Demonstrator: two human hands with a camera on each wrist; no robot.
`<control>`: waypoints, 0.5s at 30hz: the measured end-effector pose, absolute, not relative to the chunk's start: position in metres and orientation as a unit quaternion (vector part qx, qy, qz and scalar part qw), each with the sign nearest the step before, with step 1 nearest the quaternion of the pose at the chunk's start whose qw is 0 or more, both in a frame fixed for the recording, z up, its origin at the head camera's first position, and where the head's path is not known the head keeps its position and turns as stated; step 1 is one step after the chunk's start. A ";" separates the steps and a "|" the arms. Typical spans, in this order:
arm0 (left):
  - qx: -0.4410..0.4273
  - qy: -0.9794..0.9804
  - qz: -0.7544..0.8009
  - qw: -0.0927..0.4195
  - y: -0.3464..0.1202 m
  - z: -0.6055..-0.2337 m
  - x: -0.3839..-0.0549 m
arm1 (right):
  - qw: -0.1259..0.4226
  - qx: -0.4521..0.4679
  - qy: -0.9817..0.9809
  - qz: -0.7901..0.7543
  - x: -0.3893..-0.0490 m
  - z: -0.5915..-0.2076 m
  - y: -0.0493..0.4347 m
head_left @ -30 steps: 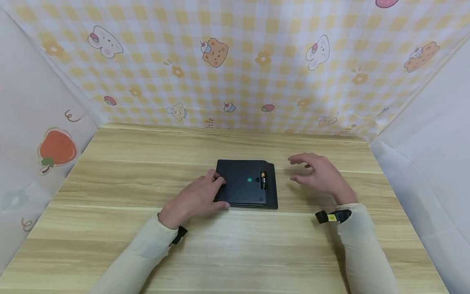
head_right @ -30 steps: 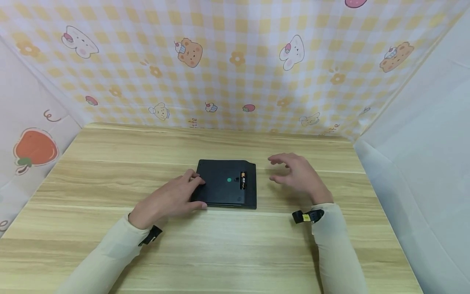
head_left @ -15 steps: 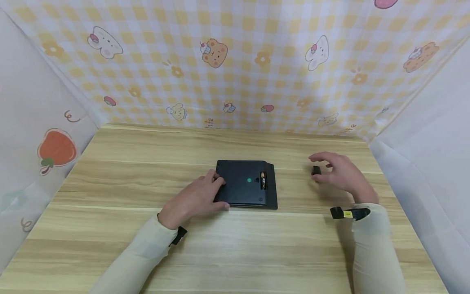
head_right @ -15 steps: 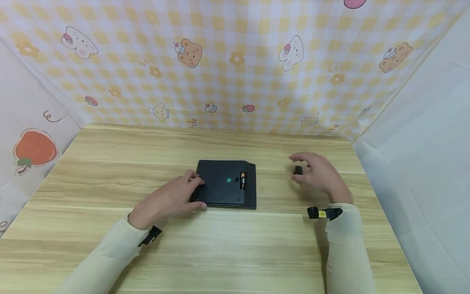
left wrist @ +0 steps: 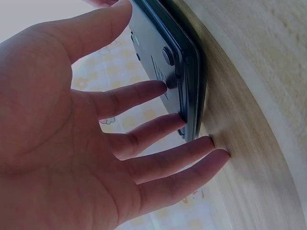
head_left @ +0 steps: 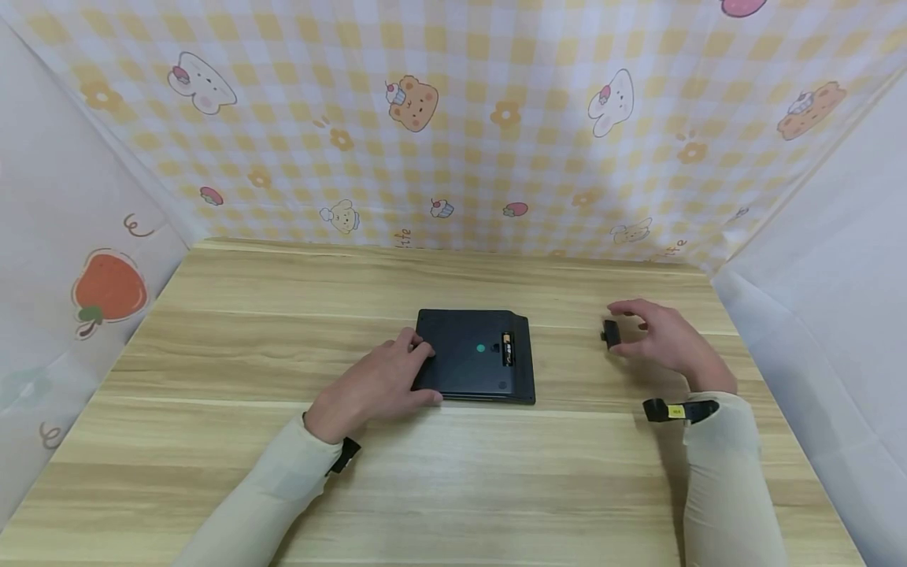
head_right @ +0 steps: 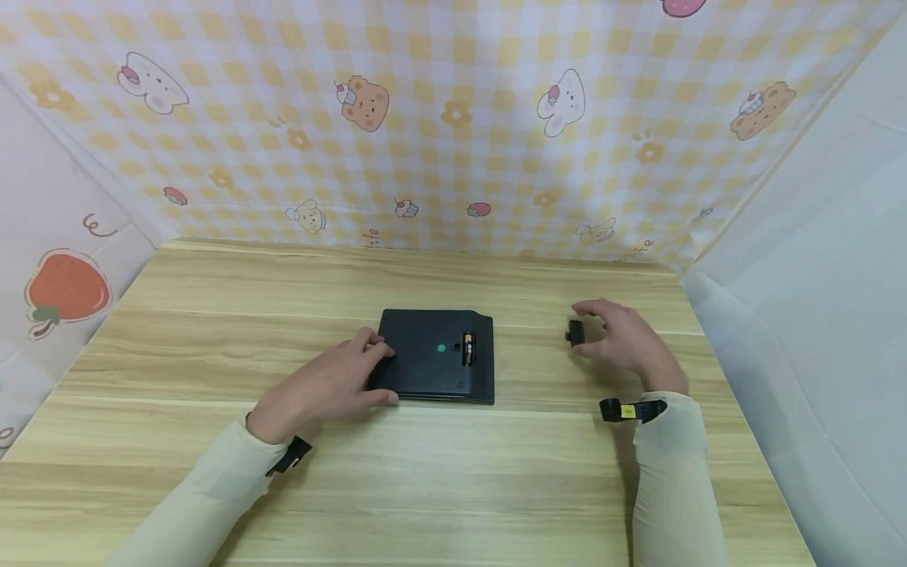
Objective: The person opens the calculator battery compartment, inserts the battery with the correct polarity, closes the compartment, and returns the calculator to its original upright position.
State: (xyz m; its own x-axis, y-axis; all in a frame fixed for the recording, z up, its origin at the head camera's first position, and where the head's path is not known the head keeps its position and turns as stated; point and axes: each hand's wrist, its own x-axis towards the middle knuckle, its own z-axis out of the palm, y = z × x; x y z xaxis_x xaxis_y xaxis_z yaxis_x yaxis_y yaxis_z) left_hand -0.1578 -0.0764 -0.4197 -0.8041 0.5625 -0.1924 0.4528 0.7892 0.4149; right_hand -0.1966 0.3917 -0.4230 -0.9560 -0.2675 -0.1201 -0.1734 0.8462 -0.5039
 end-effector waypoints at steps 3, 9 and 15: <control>0.273 0.933 0.178 0.154 -0.077 -0.420 -0.158 | 0.099 -0.114 0.956 -0.251 -0.197 -0.425 0.393; 0.272 0.933 0.180 0.153 -0.077 -0.420 -0.158 | 0.111 -0.117 0.957 -0.241 -0.198 -0.429 0.392; 0.274 0.933 0.180 0.150 -0.077 -0.420 -0.158 | 0.109 -0.130 0.961 -0.220 -0.199 -0.430 0.390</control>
